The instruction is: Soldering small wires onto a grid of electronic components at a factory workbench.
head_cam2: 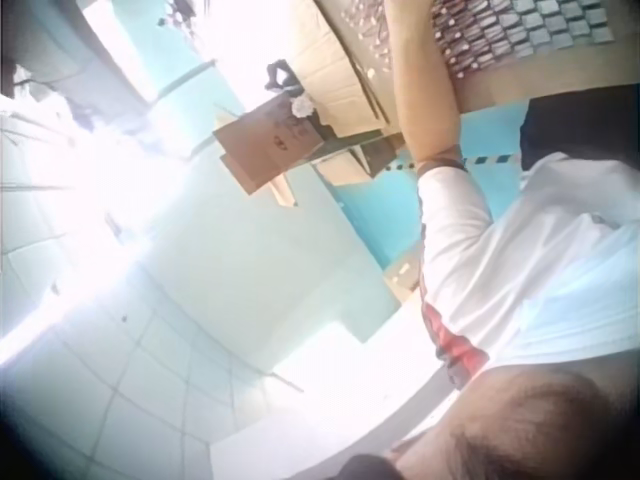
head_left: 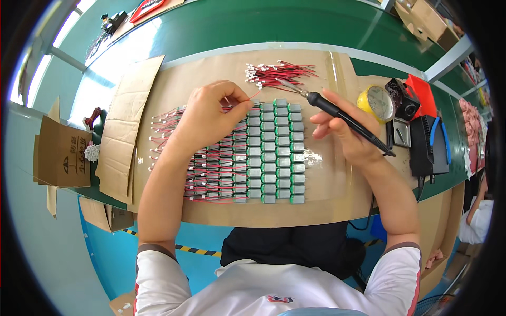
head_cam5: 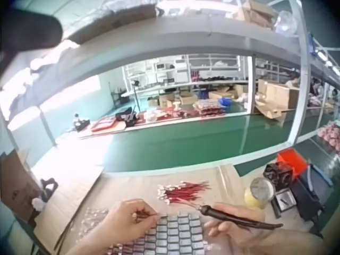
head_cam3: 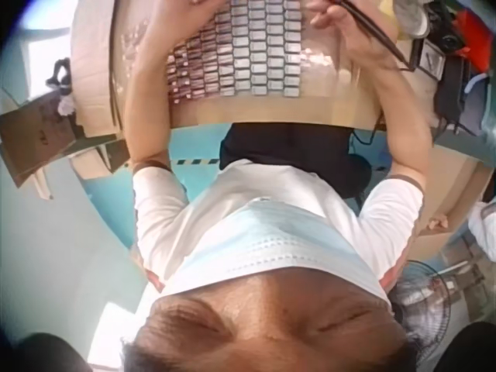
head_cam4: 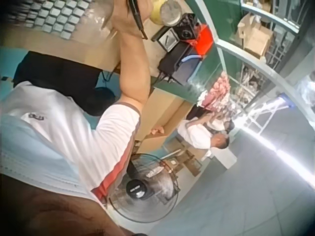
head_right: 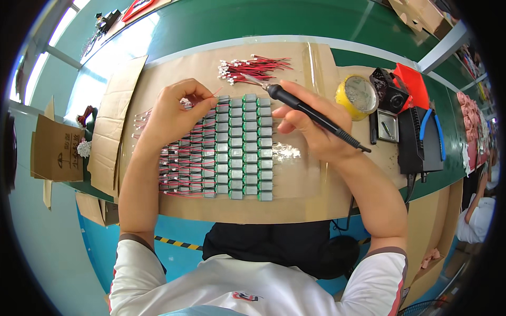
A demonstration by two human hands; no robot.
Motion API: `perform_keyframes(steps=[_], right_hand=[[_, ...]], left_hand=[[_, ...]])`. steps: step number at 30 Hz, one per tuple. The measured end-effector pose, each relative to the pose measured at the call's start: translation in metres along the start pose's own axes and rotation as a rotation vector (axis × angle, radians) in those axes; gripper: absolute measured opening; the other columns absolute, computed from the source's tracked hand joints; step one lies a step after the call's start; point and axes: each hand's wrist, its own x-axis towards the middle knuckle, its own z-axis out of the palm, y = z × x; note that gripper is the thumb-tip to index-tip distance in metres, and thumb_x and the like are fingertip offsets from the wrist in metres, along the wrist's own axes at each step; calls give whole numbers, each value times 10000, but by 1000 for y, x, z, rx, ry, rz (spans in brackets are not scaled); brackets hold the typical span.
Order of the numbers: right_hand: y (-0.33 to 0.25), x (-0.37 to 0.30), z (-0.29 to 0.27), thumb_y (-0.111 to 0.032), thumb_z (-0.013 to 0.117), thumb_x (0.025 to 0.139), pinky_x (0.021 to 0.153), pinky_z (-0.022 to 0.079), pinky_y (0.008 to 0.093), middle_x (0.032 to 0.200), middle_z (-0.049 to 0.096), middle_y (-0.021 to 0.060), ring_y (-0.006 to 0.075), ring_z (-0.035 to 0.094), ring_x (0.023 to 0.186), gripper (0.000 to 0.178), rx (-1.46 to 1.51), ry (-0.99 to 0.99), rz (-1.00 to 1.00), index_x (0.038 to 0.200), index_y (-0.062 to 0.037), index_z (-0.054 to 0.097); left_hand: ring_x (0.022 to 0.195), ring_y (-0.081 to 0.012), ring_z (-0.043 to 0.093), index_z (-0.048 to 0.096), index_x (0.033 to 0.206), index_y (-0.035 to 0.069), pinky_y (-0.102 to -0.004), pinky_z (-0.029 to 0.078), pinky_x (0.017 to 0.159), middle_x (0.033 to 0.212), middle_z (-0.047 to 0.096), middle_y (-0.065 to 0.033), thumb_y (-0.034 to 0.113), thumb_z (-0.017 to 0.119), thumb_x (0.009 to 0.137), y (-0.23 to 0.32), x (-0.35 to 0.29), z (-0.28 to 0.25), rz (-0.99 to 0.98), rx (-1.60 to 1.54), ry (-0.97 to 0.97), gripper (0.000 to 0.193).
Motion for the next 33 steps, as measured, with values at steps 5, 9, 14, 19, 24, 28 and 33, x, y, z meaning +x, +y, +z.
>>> perform_keyframes(steps=[5, 9, 14, 19, 24, 28, 33], right_hand=[[2, 0, 5, -38, 662, 1042, 718, 634, 294, 1016, 776, 184, 185, 778, 765, 319, 13, -25, 15, 1337, 81, 680], [-4, 2, 8, 65, 629, 997, 691, 642, 290, 939, 748, 168, 188, 773, 738, 272, -31, -50, 46, 1254, 104, 711], [-1, 3, 9, 86, 603, 989, 704, 649, 295, 918, 734, 160, 187, 769, 732, 282, -80, -88, 51, 1249, 107, 712], [1, 4, 10, 85, 601, 993, 719, 649, 296, 917, 729, 154, 189, 770, 746, 282, -75, -106, 49, 1252, 104, 712], [0, 4, 10, 73, 604, 1002, 741, 649, 300, 930, 726, 150, 192, 773, 766, 274, -68, -120, 80, 1251, 101, 714], [0, 4, 8, 66, 609, 1005, 743, 649, 300, 950, 728, 150, 192, 773, 768, 272, -38, -115, 102, 1253, 96, 715], [-1, 3, 5, 21, 551, 1043, 814, 659, 383, 1020, 727, 179, 213, 748, 784, 313, -74, -172, 136, 1317, 121, 664]], left_hand=[[1008, -278, 694, 715, 869, 4, -393, 532, 947, 1022, 750, -103, 62, 783, 868, -22, -1, 7, 298, 153, 60, 90], [1037, -301, 696, 705, 852, 2, -409, 536, 961, 1058, 755, -106, 85, 788, 858, -29, 0, 12, 311, 139, 71, 118], [1026, -301, 697, 709, 854, 1, -400, 542, 949, 1072, 749, -105, 78, 786, 854, -32, -2, 14, 316, 130, 76, 109], [1018, -294, 699, 715, 856, -2, -389, 549, 931, 1076, 745, -99, 75, 784, 847, -33, -4, 14, 311, 135, 73, 104], [994, -284, 705, 722, 850, -5, -377, 555, 918, 1077, 743, -96, 77, 783, 843, -33, -4, 15, 297, 127, 70, 102], [987, -275, 708, 725, 848, -8, -371, 559, 909, 1085, 742, -94, 80, 780, 846, -34, -4, 15, 287, 120, 61, 104], [983, -272, 708, 725, 851, -9, -369, 560, 906, 1090, 741, -95, 82, 778, 848, -34, -3, 14, 283, 127, 57, 106]])
